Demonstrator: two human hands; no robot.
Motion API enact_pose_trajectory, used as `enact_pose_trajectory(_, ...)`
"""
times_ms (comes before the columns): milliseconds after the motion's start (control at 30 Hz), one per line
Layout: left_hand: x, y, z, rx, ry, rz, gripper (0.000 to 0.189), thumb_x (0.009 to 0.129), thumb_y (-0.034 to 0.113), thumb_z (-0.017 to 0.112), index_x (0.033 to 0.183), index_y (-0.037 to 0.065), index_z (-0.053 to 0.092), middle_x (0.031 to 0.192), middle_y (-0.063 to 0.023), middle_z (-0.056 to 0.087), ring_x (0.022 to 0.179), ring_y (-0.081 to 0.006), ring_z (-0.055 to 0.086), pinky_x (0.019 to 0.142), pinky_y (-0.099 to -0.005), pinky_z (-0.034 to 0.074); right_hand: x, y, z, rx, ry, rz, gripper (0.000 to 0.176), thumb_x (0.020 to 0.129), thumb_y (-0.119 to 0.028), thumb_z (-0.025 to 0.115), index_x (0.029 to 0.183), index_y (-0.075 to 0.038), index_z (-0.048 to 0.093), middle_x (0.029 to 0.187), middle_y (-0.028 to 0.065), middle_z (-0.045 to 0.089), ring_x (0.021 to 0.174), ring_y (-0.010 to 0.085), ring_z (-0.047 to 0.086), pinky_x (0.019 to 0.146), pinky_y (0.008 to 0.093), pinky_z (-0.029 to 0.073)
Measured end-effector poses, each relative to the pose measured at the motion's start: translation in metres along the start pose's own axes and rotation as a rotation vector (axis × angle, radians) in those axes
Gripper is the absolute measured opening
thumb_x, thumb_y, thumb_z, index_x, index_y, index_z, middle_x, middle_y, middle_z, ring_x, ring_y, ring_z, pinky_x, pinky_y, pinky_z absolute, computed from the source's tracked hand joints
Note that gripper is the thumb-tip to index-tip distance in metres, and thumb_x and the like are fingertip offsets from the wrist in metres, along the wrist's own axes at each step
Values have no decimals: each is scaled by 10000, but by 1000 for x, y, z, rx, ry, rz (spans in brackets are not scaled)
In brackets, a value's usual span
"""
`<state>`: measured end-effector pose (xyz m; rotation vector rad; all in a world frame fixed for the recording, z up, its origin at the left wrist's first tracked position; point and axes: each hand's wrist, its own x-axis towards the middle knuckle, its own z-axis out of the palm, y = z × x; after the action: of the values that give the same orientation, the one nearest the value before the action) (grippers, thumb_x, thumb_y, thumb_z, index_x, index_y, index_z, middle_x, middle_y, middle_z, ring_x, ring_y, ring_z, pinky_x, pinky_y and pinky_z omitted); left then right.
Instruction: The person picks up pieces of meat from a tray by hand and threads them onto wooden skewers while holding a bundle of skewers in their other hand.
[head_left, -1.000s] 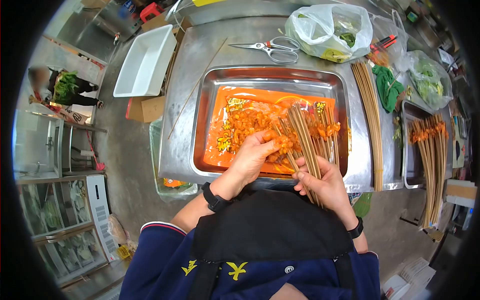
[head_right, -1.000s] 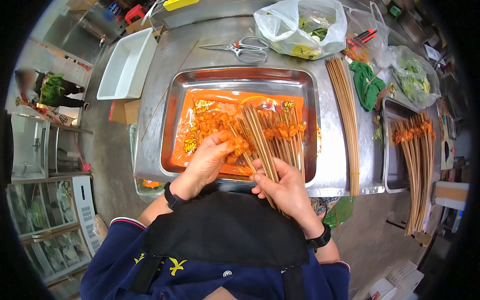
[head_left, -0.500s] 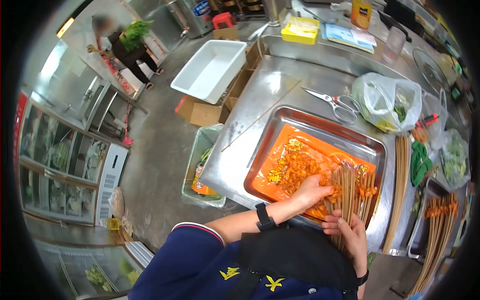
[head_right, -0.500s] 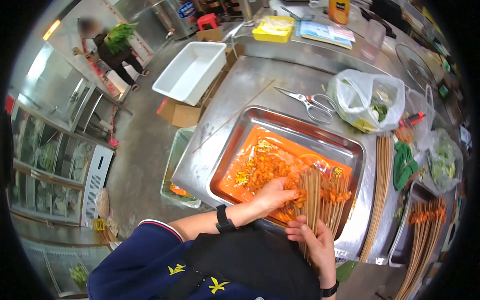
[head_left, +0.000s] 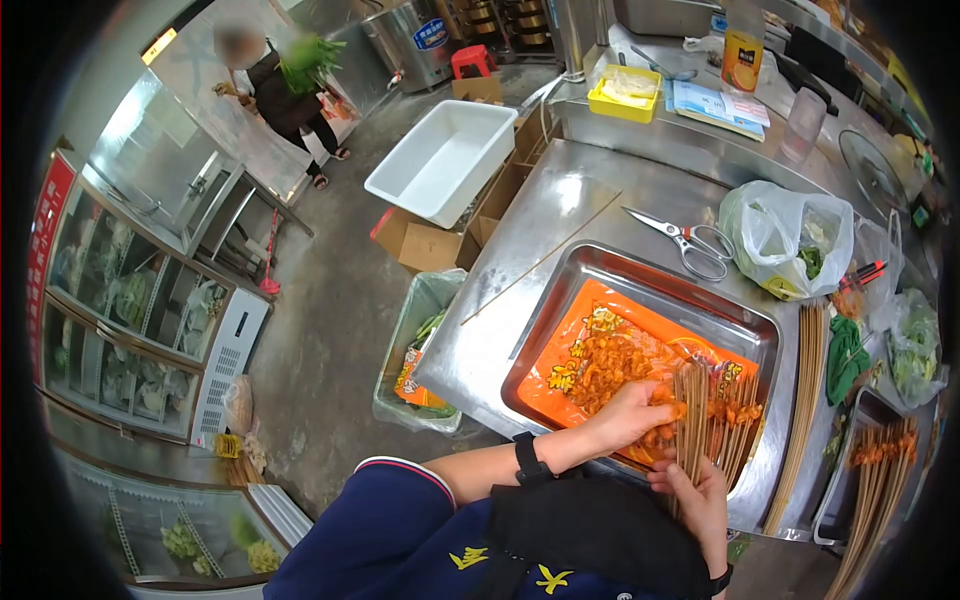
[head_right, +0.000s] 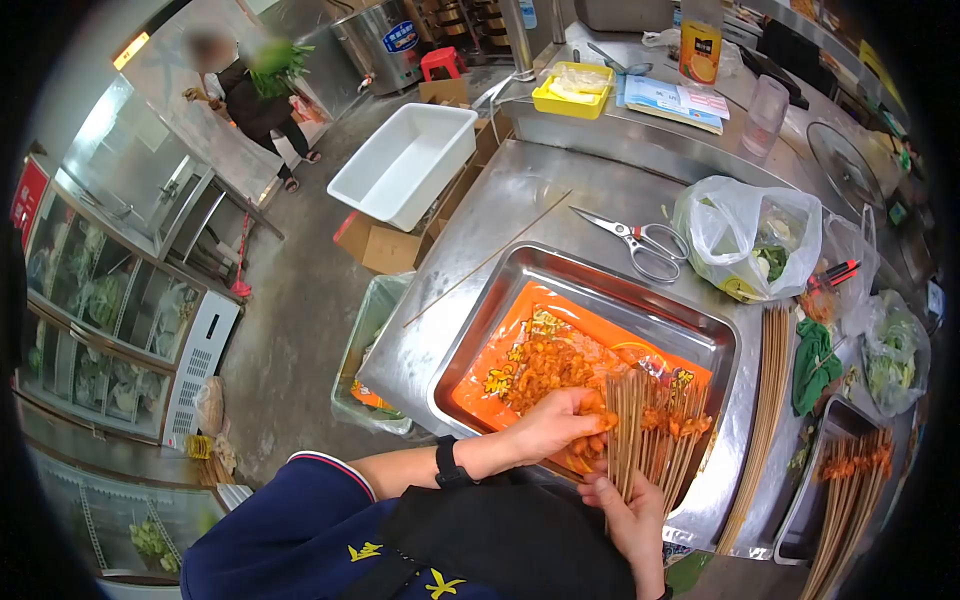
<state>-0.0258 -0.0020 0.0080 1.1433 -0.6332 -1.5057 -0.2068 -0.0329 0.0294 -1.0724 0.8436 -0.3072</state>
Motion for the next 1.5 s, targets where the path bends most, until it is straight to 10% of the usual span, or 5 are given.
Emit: enact_pose_trajectory(1500,12,-12,-10,-259,332,207,149,876,141,463,957,30,519,772,-4,578,591,-48,497,515,-185,394,4,7,-4,137,62,29,192,817,1,530,994,10,457,755,136,590,617,207,609,567,300,525)
